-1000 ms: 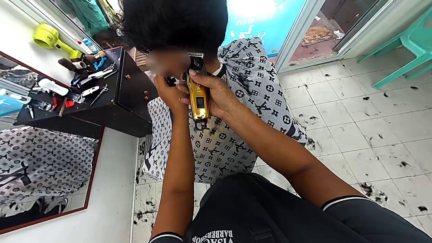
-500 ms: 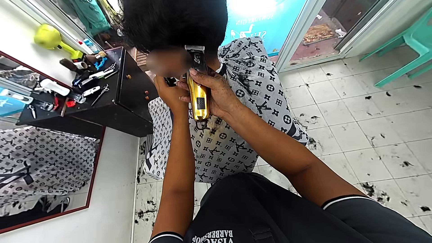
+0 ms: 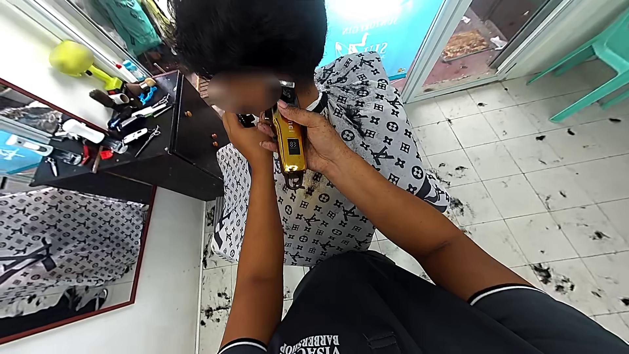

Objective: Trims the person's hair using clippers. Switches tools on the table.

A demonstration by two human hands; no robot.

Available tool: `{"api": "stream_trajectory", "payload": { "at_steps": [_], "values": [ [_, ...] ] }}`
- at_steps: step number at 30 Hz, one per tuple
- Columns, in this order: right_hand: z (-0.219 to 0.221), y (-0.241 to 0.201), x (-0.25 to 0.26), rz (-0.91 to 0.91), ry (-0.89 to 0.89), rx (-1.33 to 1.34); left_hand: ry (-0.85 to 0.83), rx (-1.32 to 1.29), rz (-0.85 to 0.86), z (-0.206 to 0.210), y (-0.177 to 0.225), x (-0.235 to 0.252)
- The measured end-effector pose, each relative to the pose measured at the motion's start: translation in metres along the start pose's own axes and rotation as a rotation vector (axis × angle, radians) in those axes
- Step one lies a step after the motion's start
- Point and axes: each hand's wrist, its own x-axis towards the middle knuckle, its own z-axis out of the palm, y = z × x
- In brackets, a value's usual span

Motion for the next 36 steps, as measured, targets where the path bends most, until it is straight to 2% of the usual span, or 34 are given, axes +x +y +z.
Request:
{"api": "stream_trajectory", "payload": {
  "at_steps": [5,9,12,18,23,26,29,33,36],
  "values": [
    [-0.002,0.002,0.001,-0.066,-0.013,0.010,0.003,-0.012,-0.010,0.001,-0.002,0.000],
    [-0.002,-0.001,-0.001,0.000,0.004,0.007,0.007,-0.001,0.006,0.001,-0.002,0.000],
    [-0.006,0.001,-0.001,-0.071,-0.031,0.006,0.018,-0.011,0.008,0.003,-0.003,0.000],
    [-0.011,-0.001,-0.004,0.038,0.013,0.033,0.012,0.024,-0.031,0.002,0.005,0.000],
    [-0.008,-0.002,-0.002,-0.025,-0.010,0.031,0.020,-0.001,-0.016,0.002,0.002,0.000],
    [-0.008,-0.003,-0.002,0.009,-0.026,0.023,0.010,0.013,-0.018,0.001,0.002,0.000],
    [-0.011,-0.002,0.000,-0.041,-0.043,0.019,0.013,-0.003,-0.009,0.002,0.001,0.000],
    [-0.007,-0.004,-0.001,-0.004,0.000,0.012,0.017,0.015,-0.027,0.001,0.002,0.000],
    [-0.012,-0.001,-0.002,-0.097,-0.038,0.018,0.017,0.006,-0.011,0.002,0.002,-0.001]
  ]
}}
